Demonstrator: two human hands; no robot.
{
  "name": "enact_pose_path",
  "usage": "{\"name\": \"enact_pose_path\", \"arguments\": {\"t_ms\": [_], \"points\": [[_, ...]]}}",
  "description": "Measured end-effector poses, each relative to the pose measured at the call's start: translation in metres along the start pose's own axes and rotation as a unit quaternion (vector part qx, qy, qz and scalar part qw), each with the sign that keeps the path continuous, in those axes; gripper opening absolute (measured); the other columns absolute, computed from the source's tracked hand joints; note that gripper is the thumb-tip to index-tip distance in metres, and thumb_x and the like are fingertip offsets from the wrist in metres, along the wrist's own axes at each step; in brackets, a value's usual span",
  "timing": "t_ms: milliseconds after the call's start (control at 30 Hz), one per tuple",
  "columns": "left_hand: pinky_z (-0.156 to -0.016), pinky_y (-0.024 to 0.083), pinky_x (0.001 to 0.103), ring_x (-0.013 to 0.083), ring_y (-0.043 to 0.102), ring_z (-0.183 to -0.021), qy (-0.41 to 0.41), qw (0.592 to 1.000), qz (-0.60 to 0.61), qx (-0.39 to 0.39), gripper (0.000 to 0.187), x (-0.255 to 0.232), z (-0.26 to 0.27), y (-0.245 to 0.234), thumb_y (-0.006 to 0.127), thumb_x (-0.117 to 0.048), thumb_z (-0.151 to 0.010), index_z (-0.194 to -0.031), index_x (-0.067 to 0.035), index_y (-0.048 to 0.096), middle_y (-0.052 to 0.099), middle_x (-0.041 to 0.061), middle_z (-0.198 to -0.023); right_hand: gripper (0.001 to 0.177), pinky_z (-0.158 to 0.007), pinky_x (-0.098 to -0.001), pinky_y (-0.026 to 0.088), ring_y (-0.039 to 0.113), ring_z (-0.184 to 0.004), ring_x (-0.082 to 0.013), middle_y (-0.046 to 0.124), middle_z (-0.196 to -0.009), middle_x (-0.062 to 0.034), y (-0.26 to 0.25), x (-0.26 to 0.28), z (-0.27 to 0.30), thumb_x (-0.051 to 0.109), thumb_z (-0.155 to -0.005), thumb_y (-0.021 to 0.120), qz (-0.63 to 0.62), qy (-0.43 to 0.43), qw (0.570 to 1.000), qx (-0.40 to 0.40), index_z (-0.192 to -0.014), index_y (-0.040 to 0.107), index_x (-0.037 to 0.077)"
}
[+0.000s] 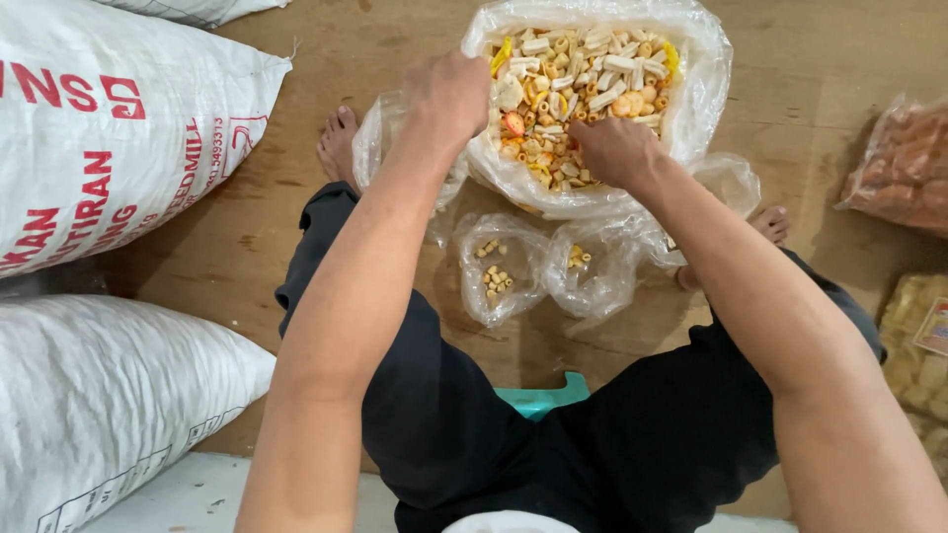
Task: The person sits on a small stool and sorts mixed snack pieces from a large plastic bag into several smaller plastic bags. They use both hands to pick and separate different snack types, placing them into the smaller bags arranged around the main bag.
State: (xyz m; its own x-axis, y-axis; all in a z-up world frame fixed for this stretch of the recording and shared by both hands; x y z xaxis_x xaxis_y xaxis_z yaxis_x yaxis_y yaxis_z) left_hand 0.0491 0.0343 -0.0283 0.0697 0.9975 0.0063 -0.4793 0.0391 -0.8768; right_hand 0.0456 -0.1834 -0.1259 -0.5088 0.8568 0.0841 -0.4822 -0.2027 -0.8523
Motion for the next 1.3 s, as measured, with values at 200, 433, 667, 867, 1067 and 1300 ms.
{"name": "enact_pose_path", "arguments": {"t_ms": [200,433,667,867,1067,1300], "points": [[-0.041,0.042,0.022,0.0114,0.045,-0.046,0.044,0.993,0.046,-0.100,0.017,-0.019,-0.017,0.001,0.062,0.009,-0.092,-0.079,-0.003,0.061,0.047,0.001,-0.056,0.026,-0.038,-0.0195,0.036,0.037,-0.045,-0.0057,0.045,-0.057,0.0049,0.025,-0.005,-0.005,0.021,-0.114,0.054,0.169,-0.075,0.976,-0.117,-0.089,0.056,0.013],[-0.043,0.045,0.022,0.0109,0.052,-0.049,0.098,0.991,0.057,-0.070,0.024,-0.038,0.002,-0.018,0.068,0.003,-0.093,-0.072,-0.002,0.058,0.057,0.008,-0.067,0.023,-0.038,-0.0224,0.039,0.044,-0.047,-0.0087,0.050,-0.056,0.0025,-0.009,0.005,0.005,-0.005,-0.101,0.047,0.083,-0.052,0.988,-0.123,-0.090,0.060,0.011],[-0.058,0.056,0.027,0.0160,0.060,-0.065,0.152,0.983,0.070,0.078,0.009,-0.051,0.017,-0.021,0.072,-0.008,-0.091,-0.093,-0.003,0.064,0.059,0.008,-0.080,0.021,-0.066,-0.0305,0.060,0.067,-0.074,-0.0197,0.068,-0.087,-0.0079,-0.071,0.045,0.043,0.009,-0.098,0.072,-0.361,-0.050,0.928,-0.082,-0.099,0.052,0.010],[-0.061,0.056,0.024,0.0146,0.062,-0.070,0.124,0.979,0.094,0.135,0.013,-0.045,0.033,-0.029,0.072,-0.012,-0.093,-0.093,-0.002,0.063,0.062,0.009,-0.082,0.028,-0.068,-0.0304,0.055,0.066,-0.079,-0.0172,0.070,-0.092,-0.0046,-0.066,0.045,0.043,0.011,-0.092,0.078,-0.412,-0.056,0.904,-0.098,-0.098,0.050,0.013],[-0.073,0.062,0.034,0.0224,0.070,-0.086,-0.003,0.982,0.047,0.181,0.026,0.000,0.043,-0.037,0.071,-0.001,-0.090,-0.112,0.008,0.061,0.066,0.018,-0.109,0.011,-0.085,-0.0303,0.059,0.068,-0.092,-0.0210,0.070,-0.104,-0.0096,-0.059,0.008,0.028,0.008,-0.098,0.067,-0.349,0.007,0.935,-0.065,-0.107,0.060,0.009],[-0.062,0.059,0.027,0.0156,0.059,-0.063,-0.042,0.995,0.031,0.089,0.011,0.021,0.014,-0.022,0.067,0.001,-0.095,-0.085,0.001,0.062,0.051,0.004,-0.072,0.023,-0.085,-0.0458,0.061,0.071,-0.101,-0.0321,0.072,-0.114,-0.0187,-0.056,-0.020,-0.006,0.008,-0.099,0.064,-0.307,0.004,0.936,-0.172,-0.121,0.069,0.006]]}}
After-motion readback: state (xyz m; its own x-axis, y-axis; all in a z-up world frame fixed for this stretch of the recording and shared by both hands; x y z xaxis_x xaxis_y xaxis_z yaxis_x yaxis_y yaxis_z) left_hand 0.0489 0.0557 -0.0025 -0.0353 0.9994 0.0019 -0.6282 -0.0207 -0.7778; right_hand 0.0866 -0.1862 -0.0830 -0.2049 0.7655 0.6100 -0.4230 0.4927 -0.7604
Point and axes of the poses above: each hand's wrist, its own z-axis away from the middle knuckle, its own y-axis out of the palm, x = y × z, the point moved 4 cm from there along -z, towards the middle knuckle
